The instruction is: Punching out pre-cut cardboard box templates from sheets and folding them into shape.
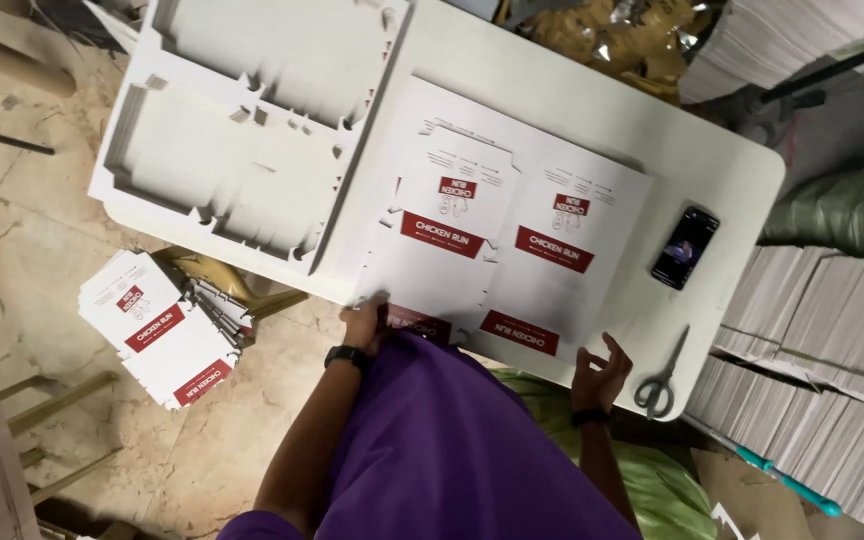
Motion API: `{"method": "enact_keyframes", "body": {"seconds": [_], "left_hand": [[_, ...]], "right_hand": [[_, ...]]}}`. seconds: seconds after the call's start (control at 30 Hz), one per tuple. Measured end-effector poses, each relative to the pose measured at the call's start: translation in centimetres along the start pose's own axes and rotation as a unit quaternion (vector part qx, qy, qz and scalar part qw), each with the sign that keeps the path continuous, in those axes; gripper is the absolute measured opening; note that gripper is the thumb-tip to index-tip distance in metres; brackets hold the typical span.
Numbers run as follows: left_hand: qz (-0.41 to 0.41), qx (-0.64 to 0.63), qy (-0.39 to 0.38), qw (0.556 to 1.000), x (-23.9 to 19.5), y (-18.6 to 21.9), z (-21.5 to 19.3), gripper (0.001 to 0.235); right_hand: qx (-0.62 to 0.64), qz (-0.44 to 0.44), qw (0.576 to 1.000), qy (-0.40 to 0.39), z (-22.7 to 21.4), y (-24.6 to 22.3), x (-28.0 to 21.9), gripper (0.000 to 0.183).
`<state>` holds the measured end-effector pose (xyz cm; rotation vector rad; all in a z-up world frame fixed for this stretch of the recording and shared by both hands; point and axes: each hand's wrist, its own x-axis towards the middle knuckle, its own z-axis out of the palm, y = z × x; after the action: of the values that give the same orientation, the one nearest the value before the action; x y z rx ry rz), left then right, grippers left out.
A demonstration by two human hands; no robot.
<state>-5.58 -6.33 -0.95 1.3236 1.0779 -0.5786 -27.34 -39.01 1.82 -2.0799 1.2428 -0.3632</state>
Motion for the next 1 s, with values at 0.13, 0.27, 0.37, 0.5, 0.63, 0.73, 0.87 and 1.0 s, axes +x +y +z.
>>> {"method": "enact_keyframes", "body": {"seconds": [0.13, 0.27, 0.37, 0.5, 0.63, 0.73, 0.87, 1.0], "left_hand": [[-0.020, 0.002, 0.005, 1.000, 3.2, -3.5, 0.2, 0.092], [-0.016, -0.040, 0.012, 0.999, -5.7, 0.9, 1.8, 0.094], [-0.020, -0.066, -0.061, 0.996, -7.8, 1.8, 2.2, 0.063], [0.044, 0.001, -0.103, 0.994, -8.9, 0.8, 2.1, 0.022], [0.129, -0.018, -0.098, 0.987, -17.3, 5.4, 4.2, 0.029], [0.224, -0.023, -0.149, 0.963, -18.6, 7.3, 2.9, 0.028], [0.291, -0.099, -0.203, 0.930, -16.3, 10.7, -2.8, 0.026], [0.289, -0.197, -0.217, 0.911, -10.3, 13.8, -15.6, 0.028]], "right_hand": [[0.014, 0.044, 0.999, -0.022, -1.4, 0.8, 0.1, 0.050], [0.027, 0.060, 0.997, -0.029, -2.0, 3.0, 0.6, 0.048], [0.038, 0.063, 0.997, -0.034, -1.8, 3.9, 1.3, 0.048], [0.038, 0.064, 0.996, -0.048, -2.5, 4.4, 1.4, 0.045], [0.028, 0.061, 0.996, -0.050, -3.6, 4.2, 1.3, 0.041], [0.015, 0.039, 0.999, -0.019, -3.5, 4.6, 0.7, 0.037], [0.021, 0.028, 0.999, -0.004, -2.7, 3.8, -1.1, 0.034], [0.018, 0.009, 1.000, -0.014, -0.7, 1.7, -3.9, 0.033]]}}
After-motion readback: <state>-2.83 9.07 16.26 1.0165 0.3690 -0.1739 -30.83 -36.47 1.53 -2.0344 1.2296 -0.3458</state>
